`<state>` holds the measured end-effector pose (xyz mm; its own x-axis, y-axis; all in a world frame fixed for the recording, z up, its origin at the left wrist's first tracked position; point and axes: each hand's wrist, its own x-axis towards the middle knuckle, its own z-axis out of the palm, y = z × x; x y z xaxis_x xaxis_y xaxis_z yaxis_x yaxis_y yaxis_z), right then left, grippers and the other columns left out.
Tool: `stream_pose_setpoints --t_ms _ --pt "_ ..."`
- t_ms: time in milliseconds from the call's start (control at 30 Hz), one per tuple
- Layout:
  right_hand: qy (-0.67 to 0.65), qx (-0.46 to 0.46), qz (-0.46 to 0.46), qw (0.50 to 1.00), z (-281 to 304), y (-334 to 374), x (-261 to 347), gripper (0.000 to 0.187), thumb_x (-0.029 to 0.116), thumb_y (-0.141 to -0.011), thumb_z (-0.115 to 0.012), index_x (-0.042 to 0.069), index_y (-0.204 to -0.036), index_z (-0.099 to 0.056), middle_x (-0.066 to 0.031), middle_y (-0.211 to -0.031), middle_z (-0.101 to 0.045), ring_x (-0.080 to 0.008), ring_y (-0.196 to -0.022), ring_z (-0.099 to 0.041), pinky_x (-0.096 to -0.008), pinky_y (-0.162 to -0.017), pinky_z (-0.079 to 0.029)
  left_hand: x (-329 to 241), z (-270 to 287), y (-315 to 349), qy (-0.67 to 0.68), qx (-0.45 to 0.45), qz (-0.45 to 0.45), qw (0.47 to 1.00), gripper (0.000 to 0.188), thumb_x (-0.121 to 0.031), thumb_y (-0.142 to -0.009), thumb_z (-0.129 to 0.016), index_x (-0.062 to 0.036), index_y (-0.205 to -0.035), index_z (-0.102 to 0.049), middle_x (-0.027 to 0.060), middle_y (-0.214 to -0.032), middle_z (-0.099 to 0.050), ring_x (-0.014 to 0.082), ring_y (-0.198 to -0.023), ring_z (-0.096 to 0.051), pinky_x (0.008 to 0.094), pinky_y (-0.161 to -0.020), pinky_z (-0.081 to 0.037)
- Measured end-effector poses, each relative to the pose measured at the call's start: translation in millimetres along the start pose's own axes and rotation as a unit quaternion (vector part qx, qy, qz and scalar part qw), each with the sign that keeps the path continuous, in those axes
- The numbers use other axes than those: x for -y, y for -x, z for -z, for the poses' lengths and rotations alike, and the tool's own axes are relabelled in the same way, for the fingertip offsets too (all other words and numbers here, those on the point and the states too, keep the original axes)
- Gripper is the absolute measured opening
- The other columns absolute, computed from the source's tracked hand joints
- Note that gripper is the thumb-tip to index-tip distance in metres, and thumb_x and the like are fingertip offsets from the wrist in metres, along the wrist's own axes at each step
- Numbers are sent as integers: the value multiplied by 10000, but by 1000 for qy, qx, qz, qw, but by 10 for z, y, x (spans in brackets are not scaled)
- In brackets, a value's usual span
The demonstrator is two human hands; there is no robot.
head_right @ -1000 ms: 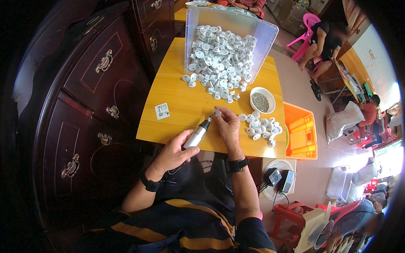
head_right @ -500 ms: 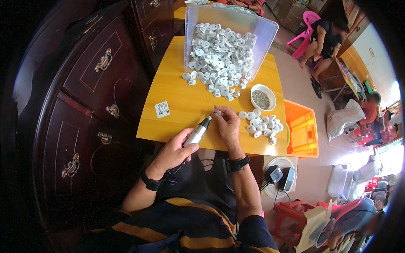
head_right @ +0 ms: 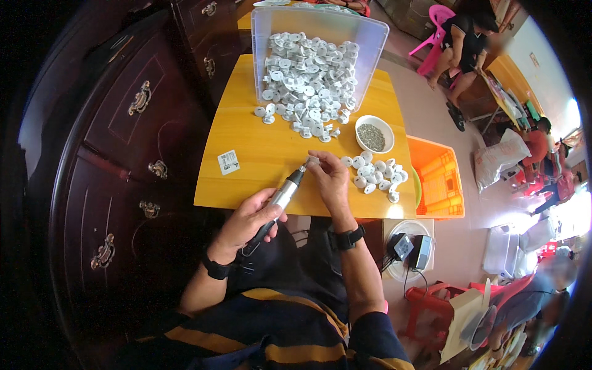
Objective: Assembling small plastic and metal components using an electric screwdriver.
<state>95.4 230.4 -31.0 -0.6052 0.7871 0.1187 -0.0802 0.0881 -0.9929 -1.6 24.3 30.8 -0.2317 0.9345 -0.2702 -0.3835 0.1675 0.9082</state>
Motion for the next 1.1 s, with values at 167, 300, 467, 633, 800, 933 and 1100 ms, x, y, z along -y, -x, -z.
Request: stream_pose_setpoints --t_ms 167,300,467,633,800,933,1100 --pt "56 -47 34 997 139 -70 100 215 15 -874 -681 33 -1087 -702 -13 -938 -689 -79 -784 -621 -229 -709 -502 -4 -15 -15 -5 13 10 1000 468 -223 -962 -622 3 -1331 -443 38 -873 -585 64 -609 -559 203 -514 -476" --pt "332 -49 124 934 355 -69 236 134 81 -852 -683 100 -974 -732 -98 -986 -649 -236 -788 -658 -342 -694 -529 71 -31 -40 -48 16 -4 999 479 -213 -946 -636 9 -1328 -452 32 -866 -574 63 -610 -550 202 -512 -470" --pt "528 -10 140 837 580 26 309 125 124 -841 -660 132 -949 -724 -133 -1059 -604 -331 -889 -648 -431 -720 -534 15 -44 -27 -91 -3 1 996 482 -189 -935 -626 12 -1339 -459 24 -893 -600 54 -640 -565 181 -538 -470" --pt "580 -25 134 803 749 -25 417 257 129 -812 -682 140 -1068 -658 -124 -1062 -578 -338 -917 -643 -437 -755 -530 15 -27 -28 -92 -1 -8 996 496 -204 -943 -622 11 -1353 -445 31 -891 -603 52 -645 -567 185 -549 -478" --pt "549 -50 172 817 1012 -347 546 234 97 -792 -671 121 -1025 -660 -150 -1036 -606 -371 -898 -642 -457 -738 -530 25 -32 -25 -86 -9 -12 996 506 -202 -946 -619 10 -1366 -433 42 -900 -602 54 -652 -570 190 -552 -480" --pt "561 -45 185 805 1190 -836 488 108 99 -802 -641 93 -890 -703 -171 -914 -680 -373 -847 -660 -450 -728 -535 37 -41 -26 -78 -14 -5 997 499 -184 -938 -625 11 -1358 -441 41 -898 -596 55 -645 -569 192 -549 -482" --pt "647 6 25 762 1156 -1113 383 138 196 -778 -650 96 -838 -725 -159 -831 -704 -359 -806 -678 -453 -713 -539 38 -25 -43 -73 -24 -4 997 487 -135 -908 -648 11 -1334 -462 23 -878 -560 62 -622 -563 194 -525 -475"
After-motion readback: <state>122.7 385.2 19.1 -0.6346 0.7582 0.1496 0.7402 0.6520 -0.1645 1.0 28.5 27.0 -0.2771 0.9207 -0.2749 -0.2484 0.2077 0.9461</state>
